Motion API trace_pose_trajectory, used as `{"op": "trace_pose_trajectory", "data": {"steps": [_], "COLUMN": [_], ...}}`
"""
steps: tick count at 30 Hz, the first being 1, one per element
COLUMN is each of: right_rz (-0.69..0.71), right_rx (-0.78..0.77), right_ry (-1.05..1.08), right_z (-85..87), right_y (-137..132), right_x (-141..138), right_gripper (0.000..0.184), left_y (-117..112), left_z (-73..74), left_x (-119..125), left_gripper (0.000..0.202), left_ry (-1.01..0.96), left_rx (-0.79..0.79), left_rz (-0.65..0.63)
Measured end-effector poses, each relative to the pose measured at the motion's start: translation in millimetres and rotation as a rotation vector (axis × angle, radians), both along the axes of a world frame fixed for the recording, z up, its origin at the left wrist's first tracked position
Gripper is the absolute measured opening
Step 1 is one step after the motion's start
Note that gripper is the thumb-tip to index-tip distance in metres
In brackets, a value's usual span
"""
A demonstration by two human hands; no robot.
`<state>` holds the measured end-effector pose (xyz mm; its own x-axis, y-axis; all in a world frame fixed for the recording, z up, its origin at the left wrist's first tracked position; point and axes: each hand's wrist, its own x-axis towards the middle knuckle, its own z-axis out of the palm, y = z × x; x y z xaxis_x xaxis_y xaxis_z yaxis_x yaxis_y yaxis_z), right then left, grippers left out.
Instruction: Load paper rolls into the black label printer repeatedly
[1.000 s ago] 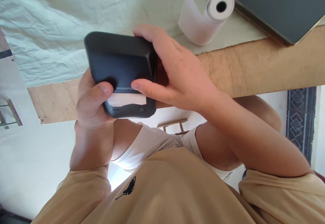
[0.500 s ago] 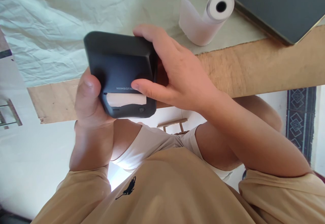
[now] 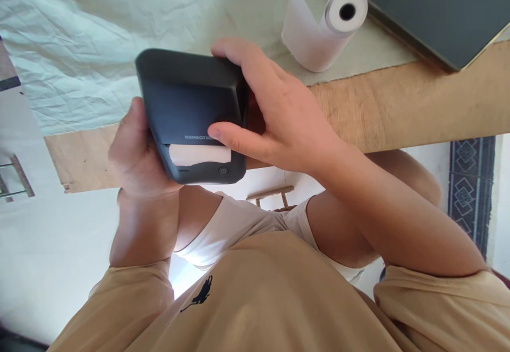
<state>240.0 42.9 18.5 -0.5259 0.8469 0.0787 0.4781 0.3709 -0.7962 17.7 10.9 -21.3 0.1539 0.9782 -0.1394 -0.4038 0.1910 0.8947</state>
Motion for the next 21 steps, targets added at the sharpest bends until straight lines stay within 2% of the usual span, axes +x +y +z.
{"op": "trace_pose_trajectory", "data": {"steps": [5,9,15,21], "right_rz": [-0.005,0.004,0.01,0.001], "right_rx": [-0.018,0.001,-0.002,0.001], "right_ry": [0.001,-0.001,0.002,-0.02], "right_z": [1.2,-0.6,-1.3,3.3], "right_y": [1,1,2,0], "right_x": [0,-1,0,2], "right_gripper": [0.103,0.101,0.1,0.101], "left_y": [-1,0,5,7], "left_z": [-11.4,-13.0,-13.3,0.2], "left_x": [-5,-11,-10,-7], "left_gripper": [0.069,0.08,0.081,0.058], "left_ry": [0.005,-0.042,-0.056,-0.042], "left_rx": [0.105,0.198,0.264,0.205], "left_rz": [0.027,0.047,0.024,-0.012]}}
